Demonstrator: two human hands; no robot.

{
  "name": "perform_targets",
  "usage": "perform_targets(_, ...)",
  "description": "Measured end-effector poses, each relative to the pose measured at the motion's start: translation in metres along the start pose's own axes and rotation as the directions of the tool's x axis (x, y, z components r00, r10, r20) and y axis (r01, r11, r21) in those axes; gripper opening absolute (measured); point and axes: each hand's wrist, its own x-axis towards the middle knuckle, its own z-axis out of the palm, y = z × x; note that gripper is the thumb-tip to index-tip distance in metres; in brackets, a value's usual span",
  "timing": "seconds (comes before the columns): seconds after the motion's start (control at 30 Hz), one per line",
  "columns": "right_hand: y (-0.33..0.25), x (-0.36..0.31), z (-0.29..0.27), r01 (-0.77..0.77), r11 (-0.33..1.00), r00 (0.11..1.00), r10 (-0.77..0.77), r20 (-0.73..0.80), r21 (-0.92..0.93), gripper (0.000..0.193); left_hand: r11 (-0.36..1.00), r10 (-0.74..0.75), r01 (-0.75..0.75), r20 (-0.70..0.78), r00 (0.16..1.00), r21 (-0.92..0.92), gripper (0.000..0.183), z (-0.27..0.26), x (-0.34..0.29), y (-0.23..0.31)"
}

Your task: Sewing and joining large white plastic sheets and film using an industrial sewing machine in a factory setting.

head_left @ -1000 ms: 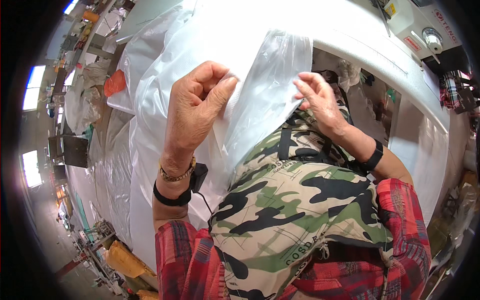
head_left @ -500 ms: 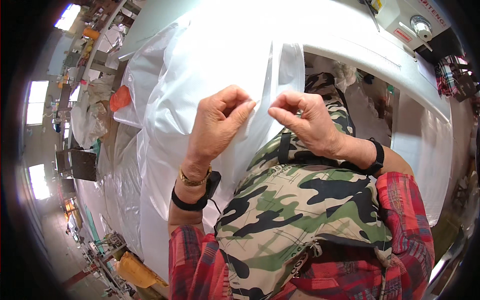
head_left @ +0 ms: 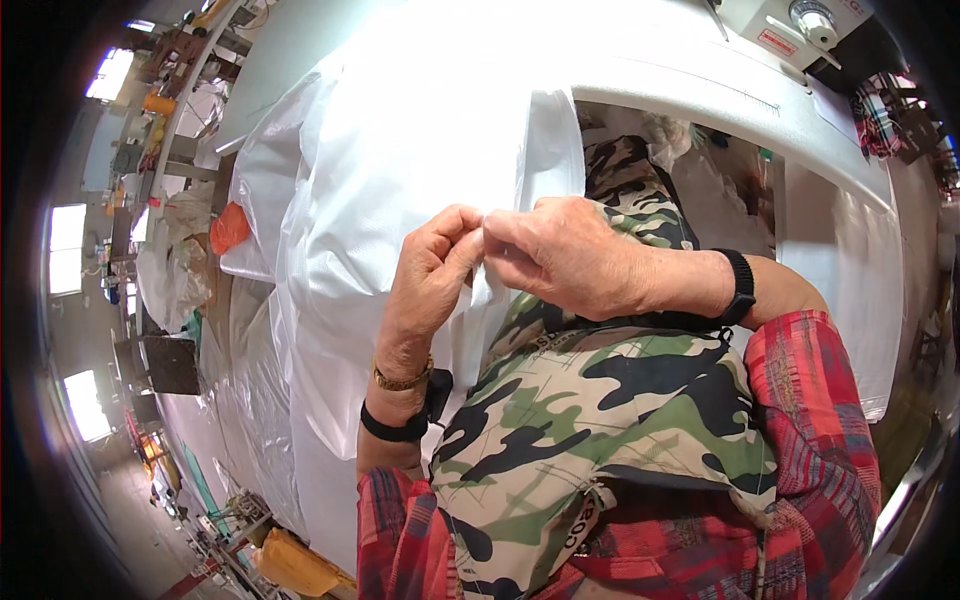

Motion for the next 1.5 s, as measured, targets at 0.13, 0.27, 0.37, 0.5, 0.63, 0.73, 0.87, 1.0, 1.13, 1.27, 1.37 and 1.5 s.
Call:
perform_targets(0.13,0.002,0.003,0.005,0.076,0.993,0.997,-0.075,0.012,-0.086,0.012,0.978,-0.105,0.088,-0.083,0.991,-0.187,0.023,0.004,0.007,0.0)
perform_targets(0.27,0.008,0.006,0.01,0.284,0.948,0.959,-0.278,0.06,-0.141,0.012,0.986,-0.048,0.033,-0.088,0.995,-0.165,0.027,0.006,0.014,-0.005)
perform_targets(0.37,0.018,0.008,0.0,0.393,0.917,0.915,-0.397,-0.069,-0.062,0.014,0.982,0.18,-0.187,-0.2,0.963,-0.018,0.028,0.006,0.018,-0.006)
perform_targets(0.5,0.042,0.032,0.002,0.055,0.854,0.8,0.272,-0.535,0.517,0.038,0.931,0.288,-0.164,-0.378,0.88,0.327,0.015,0.0,0.009,0.021)
perform_targets(0.63,0.061,0.067,0.049,-0.095,0.941,0.906,0.217,-0.362,0.326,0.041,0.951,0.283,-0.193,-0.433,0.856,0.241,0.01,-0.001,0.006,0.03)
perform_targets(0.73,0.05,0.075,0.068,-0.084,0.961,0.994,0.101,-0.051,0.263,0.019,0.966,0.233,-0.168,-0.376,0.897,0.197,0.012,0.002,0.004,0.032)
perform_targets(0.87,0.063,0.059,0.052,0.112,0.975,0.993,-0.116,0.013,0.194,0.021,0.972,0.207,-0.155,-0.329,0.922,0.177,0.01,0.004,0.006,0.025)
perform_targets(1.0,0.08,0.012,0.022,-0.072,0.975,0.854,0.169,-0.492,0.211,0.021,0.971,0.201,-0.153,-0.272,0.941,0.186,0.006,0.01,0.007,0.017)
perform_targets(1.13,0.111,-0.022,0.022,-0.276,0.936,0.722,0.351,-0.597,0.218,0.029,0.949,0.236,-0.183,-0.194,0.952,0.257,0.007,0.022,0.011,0.01)
perform_targets(1.27,0.147,-0.031,0.038,-0.426,0.859,0.803,0.504,-0.318,0.284,0.03,0.906,0.255,-0.188,-0.135,0.957,0.379,0.009,0.031,0.015,0.009)
perform_targets(1.37,0.129,-0.028,0.036,-0.345,0.828,0.881,0.449,-0.152,0.443,0.031,0.882,0.291,-0.215,-0.124,0.949,0.419,0.01,0.031,0.016,0.012)
perform_targets(1.5,0.053,-0.025,0.009,-0.239,0.805,0.953,0.303,-0.029,0.544,0.025,0.788,0.399,-0.308,-0.061,0.915,0.532,0.006,0.031,0.016,0.02)
